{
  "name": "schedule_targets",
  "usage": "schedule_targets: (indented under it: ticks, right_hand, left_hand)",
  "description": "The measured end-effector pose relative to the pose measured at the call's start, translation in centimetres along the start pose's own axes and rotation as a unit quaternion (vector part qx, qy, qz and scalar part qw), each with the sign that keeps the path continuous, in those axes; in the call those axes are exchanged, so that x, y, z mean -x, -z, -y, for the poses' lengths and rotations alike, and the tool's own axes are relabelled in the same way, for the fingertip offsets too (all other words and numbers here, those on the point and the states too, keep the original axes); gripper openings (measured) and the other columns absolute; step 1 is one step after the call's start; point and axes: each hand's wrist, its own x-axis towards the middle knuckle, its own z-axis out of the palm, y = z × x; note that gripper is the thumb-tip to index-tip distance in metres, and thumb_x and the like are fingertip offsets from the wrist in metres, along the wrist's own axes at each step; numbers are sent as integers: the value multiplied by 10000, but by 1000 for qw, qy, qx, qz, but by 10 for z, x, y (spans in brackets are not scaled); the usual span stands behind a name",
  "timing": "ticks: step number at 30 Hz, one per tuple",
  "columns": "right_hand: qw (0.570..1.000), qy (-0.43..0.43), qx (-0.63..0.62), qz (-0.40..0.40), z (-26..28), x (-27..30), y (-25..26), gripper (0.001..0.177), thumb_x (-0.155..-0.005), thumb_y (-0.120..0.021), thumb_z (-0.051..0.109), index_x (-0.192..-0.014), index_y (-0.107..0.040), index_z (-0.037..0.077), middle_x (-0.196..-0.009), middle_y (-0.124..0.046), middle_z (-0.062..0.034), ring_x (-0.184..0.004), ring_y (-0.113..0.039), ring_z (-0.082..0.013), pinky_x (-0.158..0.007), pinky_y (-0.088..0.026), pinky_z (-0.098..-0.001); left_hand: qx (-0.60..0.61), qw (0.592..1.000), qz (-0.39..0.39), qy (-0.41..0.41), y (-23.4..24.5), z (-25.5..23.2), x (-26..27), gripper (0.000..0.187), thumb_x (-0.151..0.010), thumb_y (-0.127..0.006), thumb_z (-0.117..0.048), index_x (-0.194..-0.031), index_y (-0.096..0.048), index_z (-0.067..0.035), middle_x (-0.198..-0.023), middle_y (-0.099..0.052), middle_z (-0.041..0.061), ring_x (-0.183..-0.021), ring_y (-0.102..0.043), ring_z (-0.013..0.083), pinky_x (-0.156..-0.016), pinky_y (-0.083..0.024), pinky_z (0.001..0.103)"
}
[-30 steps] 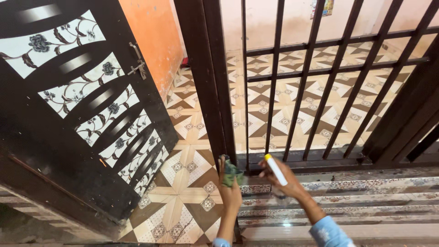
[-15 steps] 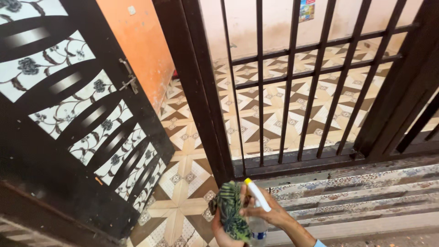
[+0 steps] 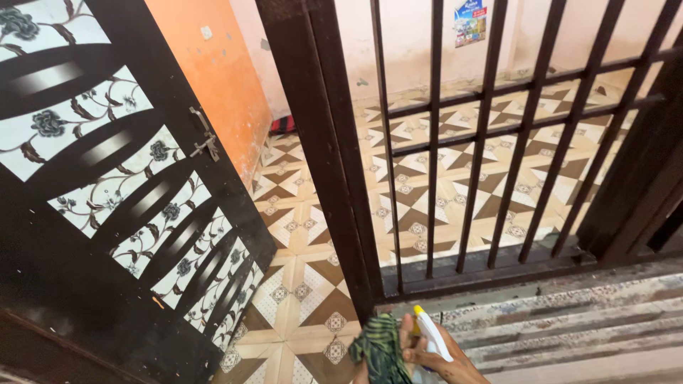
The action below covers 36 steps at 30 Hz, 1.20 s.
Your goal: The person cleans a dark metal gate by spraying a liquid from a bottle and wiping the bars with a cloth. The person systematically moves along the gate, cleaning vertical and horizontal bars one by one.
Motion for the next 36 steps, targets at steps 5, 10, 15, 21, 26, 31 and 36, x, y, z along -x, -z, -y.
schedule_targets:
  ticks: [5,10,15,21,26,31,36]
  right_hand:
    - [999,-42,10,-4,1,-7,12,1041,-619,-940,330,-1512,-451,114,-1405,-515,-168,-1399,-466,-301,-1141,-312,-441]
    - [987,69,142,27,25,-4,20,1022,-627,-961,244,-1505,-454,111,-1342,-531,-109,-1304,-507,-229,-1091,-399,-376]
    - [984,77,-75,145,37,-6,42,897,-619,-921,31,-1422,-525,-1,-1006,-559,-159,-949,-527,-292,-859,-429,-424]
    - [989,81,86,91,57,-18,63,822,-624,-930,-19,-1357,-588,124,-1096,-698,-17,-1073,-655,-129,-905,-503,-275]
    - [944,278,137,112,110,-5,60,416,-759,-830,183,-1110,-628,90,-1008,-713,-113,-955,-757,-214,-835,-607,-363]
    - [897,381,200,-97,190,8,83,357,-846,-757,209,-1139,-585,99,-1004,-729,-120,-882,-786,-207,-758,-605,-347]
    - [834,541,77,-77,241,-5,117,276,-964,-703,168,-1163,-589,14,-1097,-671,-136,-951,-752,-225,-754,-615,-332]
  left_hand:
    - [-9,1000,1,18,4,14,-4,670,-980,-478,-361,-1498,-348,45,-1577,-396,189,-1436,-427,351,-1152,-383,511]
    - [-34,999,-27,9,6,28,-1,672,-988,-454,-357,-1489,-339,76,-1562,-406,226,-1441,-431,370,-1175,-368,503]
    - [-35,999,-24,-16,0,53,4,675,-997,-429,-354,-1480,-330,107,-1548,-417,263,-1446,-435,388,-1199,-353,494]
    - [9,1000,12,-12,-5,67,-21,628,-954,-465,-309,-1448,-403,74,-1495,-511,185,-1385,-506,356,-1164,-382,444]
    - [-448,836,-309,-68,-43,18,-60,508,-944,-638,-368,-1287,-699,2,-1232,-740,126,-1076,-681,241,-985,-501,422]
    - [-725,460,-72,-508,-175,-58,-158,589,-973,-620,-114,-1524,-442,-8,-1587,-467,170,-1436,-479,337,-1152,-412,521]
    - [-780,335,-52,-526,-193,-62,-219,736,-937,-668,-141,-1579,-347,21,-1683,-294,184,-1598,-201,389,-1319,-137,595]
